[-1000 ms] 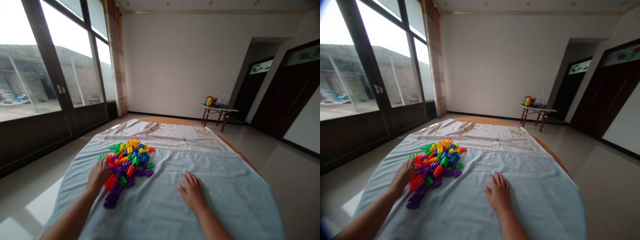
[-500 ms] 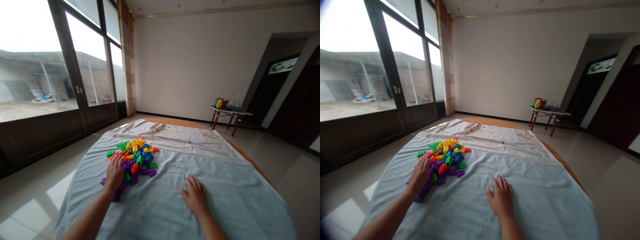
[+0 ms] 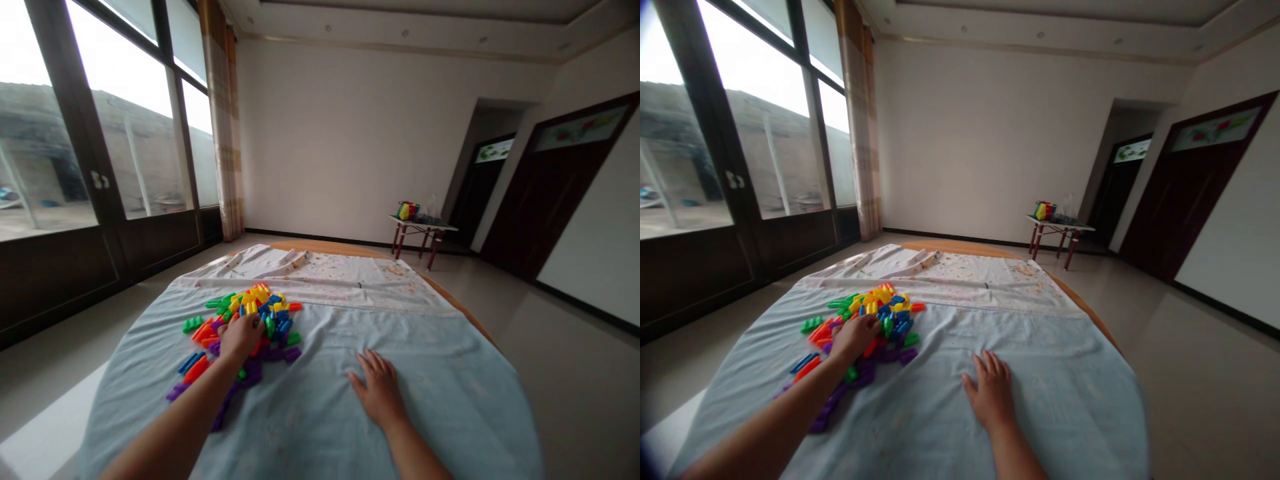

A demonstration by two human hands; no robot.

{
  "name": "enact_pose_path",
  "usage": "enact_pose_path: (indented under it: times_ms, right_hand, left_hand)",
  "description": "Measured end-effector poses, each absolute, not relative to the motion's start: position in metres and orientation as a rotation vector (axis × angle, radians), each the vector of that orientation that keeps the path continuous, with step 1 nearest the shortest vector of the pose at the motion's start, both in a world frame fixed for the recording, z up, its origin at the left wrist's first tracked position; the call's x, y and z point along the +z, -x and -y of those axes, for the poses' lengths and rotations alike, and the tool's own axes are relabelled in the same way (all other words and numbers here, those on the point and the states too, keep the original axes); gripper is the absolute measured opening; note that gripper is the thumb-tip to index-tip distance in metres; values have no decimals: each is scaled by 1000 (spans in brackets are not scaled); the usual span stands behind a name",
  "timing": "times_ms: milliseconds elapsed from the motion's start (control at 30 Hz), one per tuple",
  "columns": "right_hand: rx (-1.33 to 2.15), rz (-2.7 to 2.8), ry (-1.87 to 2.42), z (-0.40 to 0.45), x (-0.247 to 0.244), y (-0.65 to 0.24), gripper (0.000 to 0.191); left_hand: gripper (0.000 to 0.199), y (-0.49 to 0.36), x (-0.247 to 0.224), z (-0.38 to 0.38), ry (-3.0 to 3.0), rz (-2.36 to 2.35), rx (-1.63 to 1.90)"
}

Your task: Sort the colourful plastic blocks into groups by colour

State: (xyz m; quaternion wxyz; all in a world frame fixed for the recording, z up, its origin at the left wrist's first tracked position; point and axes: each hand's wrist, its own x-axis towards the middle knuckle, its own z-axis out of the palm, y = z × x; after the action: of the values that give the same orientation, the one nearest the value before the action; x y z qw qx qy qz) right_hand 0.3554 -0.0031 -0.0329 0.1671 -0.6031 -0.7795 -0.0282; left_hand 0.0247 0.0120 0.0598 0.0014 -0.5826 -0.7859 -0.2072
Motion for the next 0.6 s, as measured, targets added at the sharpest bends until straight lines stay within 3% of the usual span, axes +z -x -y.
enact_pose_path:
  times_ms: [267,533,600]
  right_hand:
    - [-181,2172,1611,5,-37,-356,45]
    - [-282,2128,1503,-1,-51,-362,42]
    - [-306,2123,1471,-2,-55,-364,42]
  left_hand:
    - [44,-6,71,-8,1629,2531,-850]
    - [29,-115,21,52,2365,1878,-1134]
    - [28,-131,9,62,2542,1730,-1073]
